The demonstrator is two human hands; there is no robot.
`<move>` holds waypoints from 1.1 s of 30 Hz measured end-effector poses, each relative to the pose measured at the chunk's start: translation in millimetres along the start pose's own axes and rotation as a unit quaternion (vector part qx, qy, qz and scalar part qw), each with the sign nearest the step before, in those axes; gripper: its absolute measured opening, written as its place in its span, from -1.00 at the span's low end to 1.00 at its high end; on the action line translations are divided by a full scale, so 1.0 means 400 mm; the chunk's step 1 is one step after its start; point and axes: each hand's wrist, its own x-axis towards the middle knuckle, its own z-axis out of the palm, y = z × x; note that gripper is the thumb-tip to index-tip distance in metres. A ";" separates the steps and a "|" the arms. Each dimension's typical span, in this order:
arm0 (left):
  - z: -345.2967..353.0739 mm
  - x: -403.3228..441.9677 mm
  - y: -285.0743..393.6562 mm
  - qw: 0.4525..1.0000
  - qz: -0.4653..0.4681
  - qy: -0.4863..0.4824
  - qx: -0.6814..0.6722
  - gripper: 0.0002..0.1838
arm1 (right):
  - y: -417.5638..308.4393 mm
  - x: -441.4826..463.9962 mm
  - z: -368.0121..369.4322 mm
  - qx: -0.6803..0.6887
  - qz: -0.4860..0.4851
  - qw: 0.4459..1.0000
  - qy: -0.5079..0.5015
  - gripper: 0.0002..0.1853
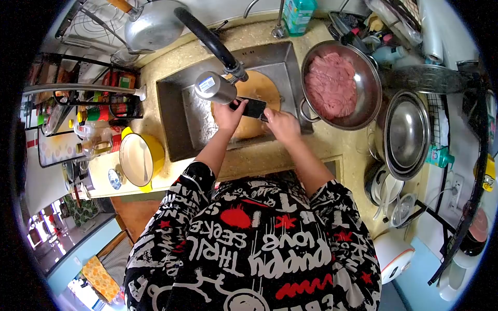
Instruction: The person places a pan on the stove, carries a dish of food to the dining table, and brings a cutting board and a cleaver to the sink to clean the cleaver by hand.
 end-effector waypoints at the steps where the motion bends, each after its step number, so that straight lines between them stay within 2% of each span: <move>1: -0.001 0.000 0.002 1.000 0.002 -0.002 0.002 -0.60 | 0.000 0.000 0.000 0.000 0.001 1.000 -0.002 -0.61; 8: 0.046 0.011 -0.055 0.998 0.026 0.050 0.027 -0.60 | 0.003 -0.005 0.008 0.007 -0.011 1.000 -0.002 -0.60; 14: 0.002 -0.005 -0.004 1.000 0.003 0.005 0.031 -0.66 | 0.004 -0.007 0.010 0.014 -0.012 1.000 0.000 -0.60; 17: 0.035 0.001 -0.047 1.000 0.000 0.021 0.023 -0.65 | 0.005 -0.008 0.009 0.015 -0.013 1.000 -0.001 -0.60; 20: 0.048 -0.001 -0.076 0.995 0.013 0.055 0.087 -0.59 | 0.004 -0.009 0.009 0.024 -0.004 1.000 0.019 -0.59; 24: 0.059 -0.044 -0.049 0.986 0.088 0.058 0.127 -0.49 | -0.006 -0.002 -0.011 0.048 0.035 0.997 0.043 -0.57; 26: 0.065 -0.073 -0.022 0.974 0.150 0.070 0.152 -0.51 | -0.007 0.002 -0.025 0.018 0.058 0.998 -0.007 -0.57; 27: 0.060 -0.092 -0.001 0.982 0.114 -0.023 0.150 -0.42 | -0.005 0.002 -0.025 0.003 0.070 0.997 -0.032 -0.56; 30: 0.059 -0.129 0.055 0.980 0.185 -0.043 0.062 -0.40 | 0.011 0.002 -0.002 0.030 0.034 0.998 0.037 -0.57; 33: 0.041 -0.115 0.045 0.973 0.203 -0.100 0.042 -0.42 | 0.015 -0.002 0.001 0.043 0.040 0.998 0.038 -0.57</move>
